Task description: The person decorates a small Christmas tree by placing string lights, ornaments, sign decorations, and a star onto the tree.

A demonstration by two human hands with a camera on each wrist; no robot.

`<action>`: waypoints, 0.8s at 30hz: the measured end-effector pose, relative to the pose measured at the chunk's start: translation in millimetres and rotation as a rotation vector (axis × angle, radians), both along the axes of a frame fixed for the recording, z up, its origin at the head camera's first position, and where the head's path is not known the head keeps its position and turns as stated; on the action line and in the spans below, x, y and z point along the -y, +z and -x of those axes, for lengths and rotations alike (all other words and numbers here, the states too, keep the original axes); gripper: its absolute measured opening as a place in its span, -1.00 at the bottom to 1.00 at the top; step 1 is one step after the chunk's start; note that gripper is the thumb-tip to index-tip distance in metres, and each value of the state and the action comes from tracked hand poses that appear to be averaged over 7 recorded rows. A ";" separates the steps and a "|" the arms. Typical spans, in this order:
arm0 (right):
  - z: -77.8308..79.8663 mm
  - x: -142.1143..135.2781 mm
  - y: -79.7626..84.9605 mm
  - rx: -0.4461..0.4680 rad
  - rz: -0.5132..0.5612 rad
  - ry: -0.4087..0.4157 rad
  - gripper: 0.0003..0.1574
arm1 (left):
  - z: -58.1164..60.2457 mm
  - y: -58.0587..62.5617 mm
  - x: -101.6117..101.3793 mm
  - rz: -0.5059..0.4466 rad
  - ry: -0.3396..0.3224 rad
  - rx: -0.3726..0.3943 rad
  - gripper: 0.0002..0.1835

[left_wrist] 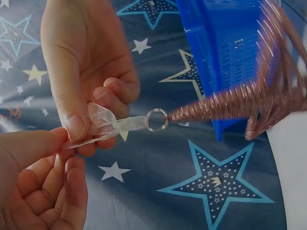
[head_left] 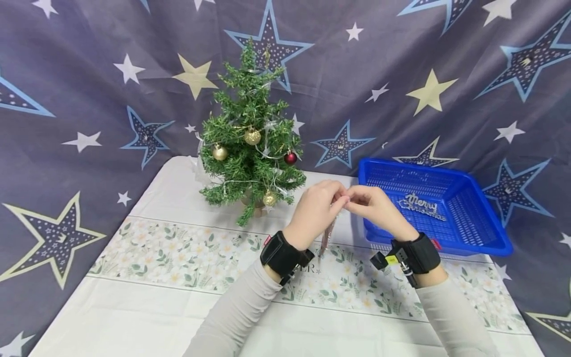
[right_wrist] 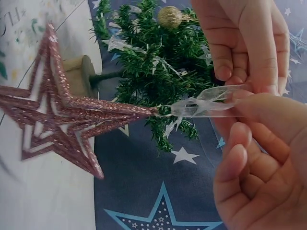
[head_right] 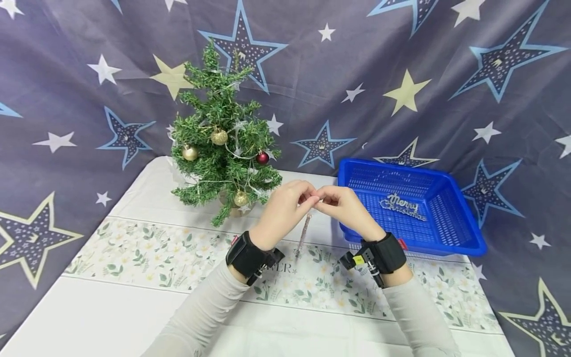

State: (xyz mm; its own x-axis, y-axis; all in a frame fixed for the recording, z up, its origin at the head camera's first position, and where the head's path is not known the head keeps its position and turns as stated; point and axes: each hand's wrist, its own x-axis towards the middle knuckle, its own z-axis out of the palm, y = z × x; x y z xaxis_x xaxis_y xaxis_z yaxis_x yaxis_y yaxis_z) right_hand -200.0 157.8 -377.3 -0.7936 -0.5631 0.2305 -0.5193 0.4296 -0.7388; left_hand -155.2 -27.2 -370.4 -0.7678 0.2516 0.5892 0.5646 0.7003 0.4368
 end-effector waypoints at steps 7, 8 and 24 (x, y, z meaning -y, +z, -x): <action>16.2 -2.5 10.4 0.133 0.108 0.043 -0.78 | 3.7 3.7 5.0 -0.056 0.056 -0.015 -0.87; 19.0 -2.3 13.6 0.137 0.109 0.045 -0.77 | 4.5 4.2 6.1 -0.060 0.067 -0.015 -0.88; 77.0 57.2 54.7 0.044 0.217 0.032 -0.81 | 24.5 55.9 21.0 -0.006 0.400 -0.006 -0.86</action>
